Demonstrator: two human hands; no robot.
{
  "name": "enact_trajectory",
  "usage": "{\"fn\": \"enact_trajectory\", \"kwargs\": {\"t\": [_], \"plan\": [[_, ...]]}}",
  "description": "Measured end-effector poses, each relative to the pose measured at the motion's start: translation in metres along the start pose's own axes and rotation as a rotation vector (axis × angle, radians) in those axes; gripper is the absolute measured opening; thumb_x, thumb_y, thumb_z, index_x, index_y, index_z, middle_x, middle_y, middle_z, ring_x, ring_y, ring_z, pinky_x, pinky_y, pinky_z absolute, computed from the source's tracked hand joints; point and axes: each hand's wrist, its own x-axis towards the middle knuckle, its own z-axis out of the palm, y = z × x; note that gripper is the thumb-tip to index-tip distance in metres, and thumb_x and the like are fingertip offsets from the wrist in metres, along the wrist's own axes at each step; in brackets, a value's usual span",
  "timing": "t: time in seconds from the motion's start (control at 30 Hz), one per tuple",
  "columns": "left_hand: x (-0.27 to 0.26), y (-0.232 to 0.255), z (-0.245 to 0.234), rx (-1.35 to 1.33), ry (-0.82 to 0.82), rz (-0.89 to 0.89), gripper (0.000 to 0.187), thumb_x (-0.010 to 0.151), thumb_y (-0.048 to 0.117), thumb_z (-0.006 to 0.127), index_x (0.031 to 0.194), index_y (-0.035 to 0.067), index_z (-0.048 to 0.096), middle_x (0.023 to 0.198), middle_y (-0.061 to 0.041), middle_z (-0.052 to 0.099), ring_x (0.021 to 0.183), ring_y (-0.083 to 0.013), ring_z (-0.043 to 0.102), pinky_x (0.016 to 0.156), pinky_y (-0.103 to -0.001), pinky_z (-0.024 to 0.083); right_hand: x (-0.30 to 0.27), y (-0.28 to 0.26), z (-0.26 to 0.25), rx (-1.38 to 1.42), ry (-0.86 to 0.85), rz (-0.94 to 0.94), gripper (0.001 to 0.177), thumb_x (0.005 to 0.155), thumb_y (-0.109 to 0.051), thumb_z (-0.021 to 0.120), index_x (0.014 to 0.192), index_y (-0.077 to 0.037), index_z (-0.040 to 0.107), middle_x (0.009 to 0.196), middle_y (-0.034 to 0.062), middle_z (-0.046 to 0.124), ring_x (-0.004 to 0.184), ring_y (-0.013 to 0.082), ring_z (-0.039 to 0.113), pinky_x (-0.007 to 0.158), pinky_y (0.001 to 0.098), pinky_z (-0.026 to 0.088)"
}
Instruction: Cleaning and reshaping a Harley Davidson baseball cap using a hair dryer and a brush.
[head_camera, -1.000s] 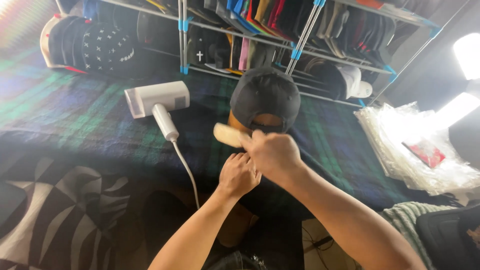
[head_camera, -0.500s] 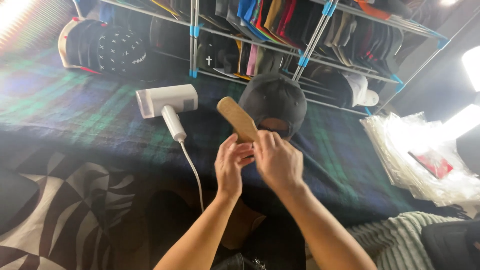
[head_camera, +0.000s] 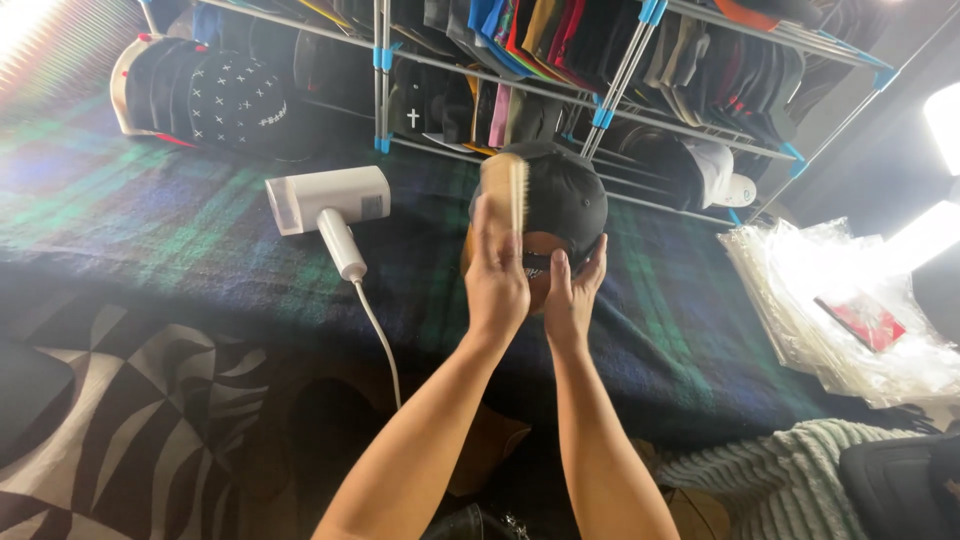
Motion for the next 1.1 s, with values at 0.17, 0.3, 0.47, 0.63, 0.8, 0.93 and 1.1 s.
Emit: {"fn": "enact_trajectory", "kwargs": {"t": [0.17, 0.3, 0.47, 0.63, 0.8, 0.93, 1.1], "plan": [[0.03, -0.116, -0.01, 0.056, 0.159, -0.72, 0.049, 0.105, 0.046, 0.047, 0.153, 0.035, 0.047, 0.109, -0.015, 0.072, 0.061, -0.027, 0.072, 0.037, -0.03, 0.055, -0.003, -0.012, 0.004, 0.151, -0.037, 0.215, 0.085, 0.103, -0.058, 0.054, 0.167, -0.021, 0.011, 0.168, 0.0263, 0.011, 0.147, 0.0549, 0.026, 0.124, 0.0587, 0.027], [0.017, -0.015, -0.02, -0.131, 0.172, -0.397, 0.054, 0.105, 0.047, 0.048, 0.155, 0.03, 0.042, 0.134, -0.031, 0.062, 0.108, -0.0464, 0.069, 0.088, -0.049, 0.061, -0.005, -0.002, 0.007, 0.11, -0.029, 0.249, 0.085, 0.103, -0.059, 0.053, 0.167, -0.024, 0.01, 0.169, 0.024, 0.011, 0.149, 0.0492, 0.028, 0.126, 0.054, 0.026], [0.047, -0.114, -0.037, 0.289, -0.067, -0.583, 0.049, 0.104, 0.046, 0.046, 0.151, 0.032, 0.051, 0.135, -0.018, 0.066, 0.129, -0.0361, 0.059, 0.107, -0.053, 0.048, -0.006, 0.003, 0.008, 0.155, -0.006, 0.26, 0.083, 0.102, -0.056, 0.054, 0.167, -0.026, 0.013, 0.168, 0.0254, 0.012, 0.147, 0.0515, 0.029, 0.121, 0.0571, 0.032], [0.075, 0.027, -0.022, 0.394, -0.199, -0.171, 0.045, 0.101, 0.041, 0.051, 0.145, 0.029, 0.052, 0.124, -0.018, 0.07, 0.118, -0.0402, 0.064, 0.095, -0.054, 0.054, -0.003, 0.012, 0.008, 0.128, -0.022, 0.275, 0.087, 0.101, -0.063, 0.051, 0.168, -0.025, 0.011, 0.169, 0.0218, 0.011, 0.149, 0.049, 0.029, 0.121, 0.0565, 0.032], [0.133, 0.026, -0.004, 0.875, -0.481, 0.159, 0.044, 0.1, 0.048, 0.039, 0.14, 0.037, 0.053, 0.109, -0.003, 0.075, 0.099, -0.0306, 0.074, 0.075, -0.052, 0.061, -0.004, 0.006, 0.006, 0.135, -0.038, 0.292, 0.09, 0.099, -0.065, 0.052, 0.168, -0.023, 0.012, 0.168, 0.024, 0.012, 0.149, 0.0502, 0.028, 0.121, 0.0573, 0.033], [0.153, -0.016, -0.041, 1.122, -0.595, 0.131, 0.052, 0.107, 0.047, 0.028, 0.126, 0.017, 0.066, 0.101, -0.014, 0.076, 0.1, -0.0351, 0.074, 0.084, -0.049, 0.059, -0.003, 0.004, 0.004, 0.167, -0.03, 0.302, 0.09, 0.099, -0.064, 0.054, 0.167, -0.024, 0.011, 0.168, 0.0255, 0.011, 0.148, 0.0503, 0.029, 0.12, 0.0573, 0.034], [0.116, -0.038, -0.073, 0.918, -0.582, -0.595, 0.068, 0.08, 0.078, 0.057, 0.104, 0.019, 0.08, 0.076, -0.012, 0.076, 0.084, -0.0326, 0.077, 0.075, -0.042, 0.06, 0.0, 0.0, 0.003, 0.151, -0.04, 0.307, 0.09, 0.099, -0.066, 0.051, 0.167, -0.026, 0.009, 0.168, 0.0239, 0.011, 0.149, 0.0492, 0.029, 0.121, 0.0573, 0.034]]}}
